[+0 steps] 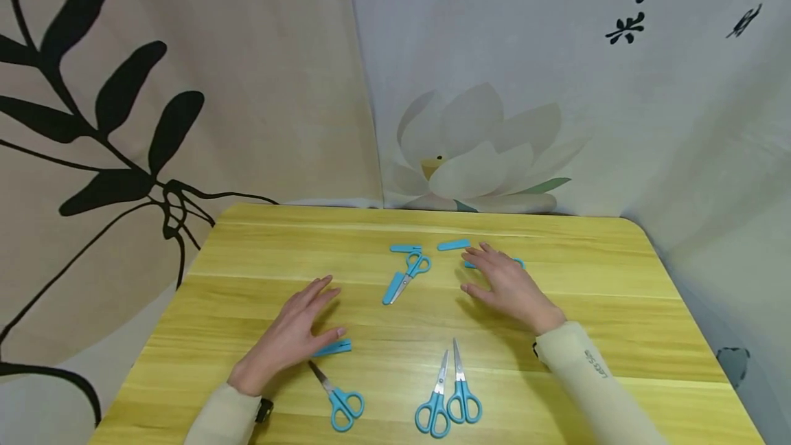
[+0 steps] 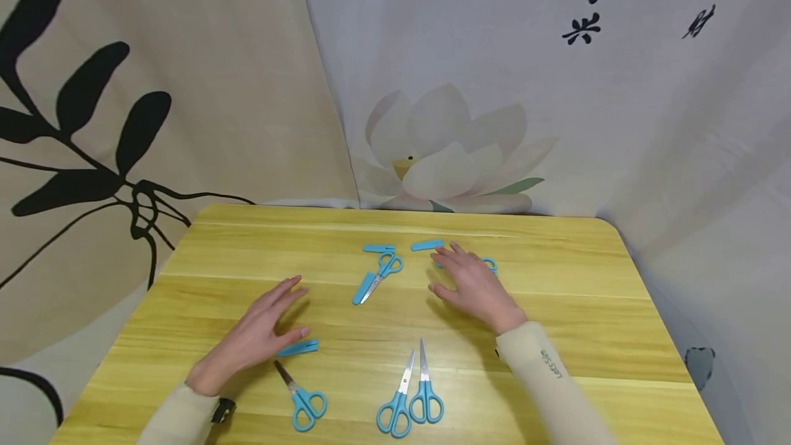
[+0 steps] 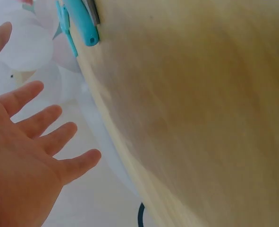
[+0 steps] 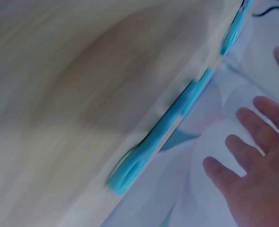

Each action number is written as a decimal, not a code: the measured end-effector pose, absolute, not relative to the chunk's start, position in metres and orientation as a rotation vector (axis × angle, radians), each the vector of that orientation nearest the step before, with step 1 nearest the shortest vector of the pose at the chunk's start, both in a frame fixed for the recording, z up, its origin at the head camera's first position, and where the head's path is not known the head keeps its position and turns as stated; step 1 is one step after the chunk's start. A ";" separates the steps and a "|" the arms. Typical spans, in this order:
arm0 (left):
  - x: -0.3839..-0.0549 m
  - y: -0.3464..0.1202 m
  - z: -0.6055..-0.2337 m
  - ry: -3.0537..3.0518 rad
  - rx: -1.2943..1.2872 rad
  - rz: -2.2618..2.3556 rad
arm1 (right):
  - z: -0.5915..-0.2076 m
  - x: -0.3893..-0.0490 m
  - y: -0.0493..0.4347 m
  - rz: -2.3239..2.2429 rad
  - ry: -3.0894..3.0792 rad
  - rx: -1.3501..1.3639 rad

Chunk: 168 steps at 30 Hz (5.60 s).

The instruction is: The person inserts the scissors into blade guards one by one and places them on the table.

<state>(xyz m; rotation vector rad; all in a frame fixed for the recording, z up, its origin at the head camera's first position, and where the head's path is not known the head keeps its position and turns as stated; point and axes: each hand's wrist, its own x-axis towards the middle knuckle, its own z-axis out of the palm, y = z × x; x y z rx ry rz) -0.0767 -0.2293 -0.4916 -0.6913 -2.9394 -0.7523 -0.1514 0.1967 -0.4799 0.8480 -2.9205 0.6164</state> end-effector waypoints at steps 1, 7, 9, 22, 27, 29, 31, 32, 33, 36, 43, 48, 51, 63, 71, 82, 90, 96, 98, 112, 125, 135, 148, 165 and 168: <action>-0.076 -0.230 -0.491 -2.938 -0.693 -0.748 | -0.479 -0.151 0.191 0.624 -2.918 0.888; -0.071 -0.234 -0.491 -2.929 -0.683 -0.732 | -0.482 -0.154 0.163 0.637 -2.887 1.087; -0.069 -0.236 -0.491 -2.928 -0.669 -0.726 | -0.484 -0.157 0.154 0.642 -2.892 1.130; -0.061 -0.242 -0.488 -2.929 -0.621 -0.726 | -0.496 -0.169 0.120 0.531 -2.986 1.235; -0.060 -0.244 -0.487 -2.925 -0.604 -0.738 | -0.498 -0.171 0.117 0.525 -3.002 1.224; -0.059 -0.245 -0.486 -2.918 -0.595 -0.743 | -0.498 -0.171 0.117 0.532 -3.004 1.221; -0.059 -0.245 -0.486 -2.909 -0.587 -0.749 | -0.497 -0.170 0.118 0.528 -3.018 1.212; -0.059 -0.245 -0.486 -2.905 -0.584 -0.750 | -0.497 -0.169 0.119 0.524 -3.025 1.206; -0.059 -0.245 -0.485 -2.901 -0.582 -0.749 | -0.496 -0.168 0.120 0.517 -3.031 1.201; -0.060 -0.245 -0.484 -2.890 -0.581 -0.748 | -0.495 -0.165 0.125 0.503 -3.045 1.193; -0.061 -0.243 -0.484 -2.884 -0.602 -0.751 | -0.492 -0.154 0.138 0.511 -3.044 1.235; -0.062 -0.244 -0.484 -2.888 -0.606 -0.747 | -0.491 -0.151 0.144 0.547 -3.044 1.255; -0.062 -0.244 -0.485 -2.887 -0.618 -0.740 | -0.489 -0.155 0.142 0.662 -3.037 1.231; -0.062 -0.249 -0.486 -2.908 -0.615 -0.765 | -0.492 -0.181 0.125 0.882 -3.040 1.203; -0.060 -0.254 -0.486 -2.923 -0.595 -0.785 | -0.497 -0.190 0.115 0.827 -2.973 1.261; -0.060 -0.254 -0.487 -2.915 -0.601 -0.769 | -0.503 -0.193 0.115 0.836 -2.962 1.255; -0.062 -0.249 -0.488 -2.939 -0.675 -0.745 | -0.501 -0.192 0.113 0.886 -2.986 1.217; -0.065 -0.244 -0.487 -3.016 -0.721 -0.767 | -0.494 -0.187 0.117 0.940 -2.978 1.169; -0.065 -0.243 -0.488 -3.046 -0.728 -0.783 | -0.492 -0.185 0.120 0.961 -2.966 1.150; -0.066 -0.240 -0.492 -3.132 -0.797 -0.773 | -0.479 -0.165 0.140 1.034 -2.956 0.989; -0.074 -0.240 -0.496 -3.178 -0.931 -0.991 | -0.481 -0.153 0.154 1.011 -2.909 0.999; -0.076 -0.240 -0.497 -3.144 -0.978 -1.070 | -0.482 -0.148 0.157 1.032 -2.912 0.953; -0.076 -0.238 -0.497 -3.122 -0.994 -1.168 | -0.485 -0.142 0.159 1.072 -2.892 0.947; -0.077 -0.225 -0.491 -3.097 -0.975 -1.017 | -0.490 -0.133 0.166 1.075 -2.872 0.960; -0.078 -0.221 -0.490 -3.075 -0.965 -1.017 | -0.491 -0.131 0.167 1.065 -2.872 0.951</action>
